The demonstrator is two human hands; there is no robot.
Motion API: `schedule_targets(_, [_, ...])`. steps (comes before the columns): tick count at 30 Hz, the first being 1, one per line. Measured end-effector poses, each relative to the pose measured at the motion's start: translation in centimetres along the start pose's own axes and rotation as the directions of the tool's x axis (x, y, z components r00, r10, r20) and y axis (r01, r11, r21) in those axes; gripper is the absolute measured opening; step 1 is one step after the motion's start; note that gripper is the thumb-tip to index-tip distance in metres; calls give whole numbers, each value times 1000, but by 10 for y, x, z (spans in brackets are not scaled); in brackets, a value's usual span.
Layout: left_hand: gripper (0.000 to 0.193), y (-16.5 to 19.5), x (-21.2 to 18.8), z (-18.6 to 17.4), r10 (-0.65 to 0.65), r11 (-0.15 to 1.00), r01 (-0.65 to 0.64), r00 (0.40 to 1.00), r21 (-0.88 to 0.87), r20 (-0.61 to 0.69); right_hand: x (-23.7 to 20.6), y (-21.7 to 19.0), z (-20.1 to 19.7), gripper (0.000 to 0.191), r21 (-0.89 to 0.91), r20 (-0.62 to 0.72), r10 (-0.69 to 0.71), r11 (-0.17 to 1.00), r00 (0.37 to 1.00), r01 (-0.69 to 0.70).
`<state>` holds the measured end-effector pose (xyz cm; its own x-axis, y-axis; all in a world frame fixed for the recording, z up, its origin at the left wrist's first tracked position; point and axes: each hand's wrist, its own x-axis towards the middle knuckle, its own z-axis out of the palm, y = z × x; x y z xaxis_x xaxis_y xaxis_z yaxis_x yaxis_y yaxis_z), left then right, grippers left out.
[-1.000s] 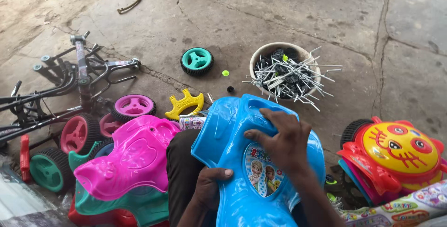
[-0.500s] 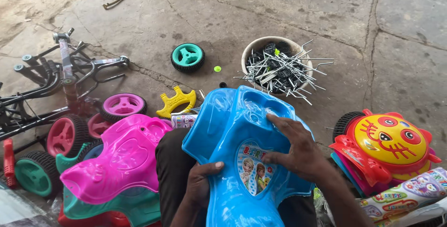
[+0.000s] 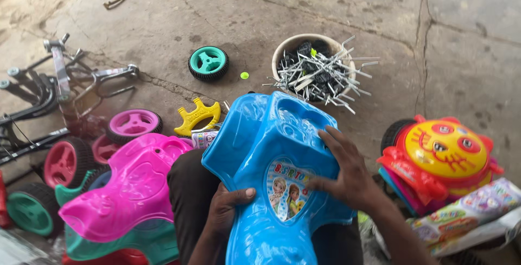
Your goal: The person sits on the floor and applies decorative stickers to a blue plastic toy car body. They peel stickers from a sheet, position them on the car body, and smooth them down with their fingers.
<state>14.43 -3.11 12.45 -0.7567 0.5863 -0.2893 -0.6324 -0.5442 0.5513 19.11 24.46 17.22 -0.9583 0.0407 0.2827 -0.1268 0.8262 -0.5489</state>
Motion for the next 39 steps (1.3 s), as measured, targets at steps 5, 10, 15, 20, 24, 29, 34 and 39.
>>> schedule_targets(5, [71, 3, 7, -3, -43, 999, 43, 999, 31, 4, -28, -7, 13, 117, -45, -121, 74, 996, 990, -80])
schedule_targets(10, [79, 6, 2, 7, -192, 981, 192, 981, -38, 23, -37, -17, 27, 87, -189, -394, -37, 981, 918, -41])
schedule_targets(15, [86, 7, -11, 14, -314, 942, 325, 942, -83, 122, -49, -9, 46, 31, -93, -301, -316, 949, 900, 302])
schedule_targets(20, [80, 4, -13, 3, -286, 956, 290, 954, -33, 92, -108, -1, 56, 50, 177, -32, -352, 919, 935, 352])
schedule_targets(24, [74, -6, -7, -8, -346, 938, 346, 938, 0, 33, -141, -2, 70, 56, 237, 68, -345, 917, 936, 321])
schedule_targets(29, [71, -10, -5, -16, -336, 942, 334, 939, 41, 76, -128, -11, 74, 47, 355, 329, -282, 921, 901, 159])
schedule_targets(34, [66, -15, -6, -10, -258, 960, 251, 965, 121, 50, -43, 11, 37, 61, 6, 299, -543, 823, 785, 568])
schedule_targets(39, [63, -14, -5, -9, -256, 964, 258, 966, 61, -28, -67, 4, 48, 58, 132, 152, -519, 854, 841, 504])
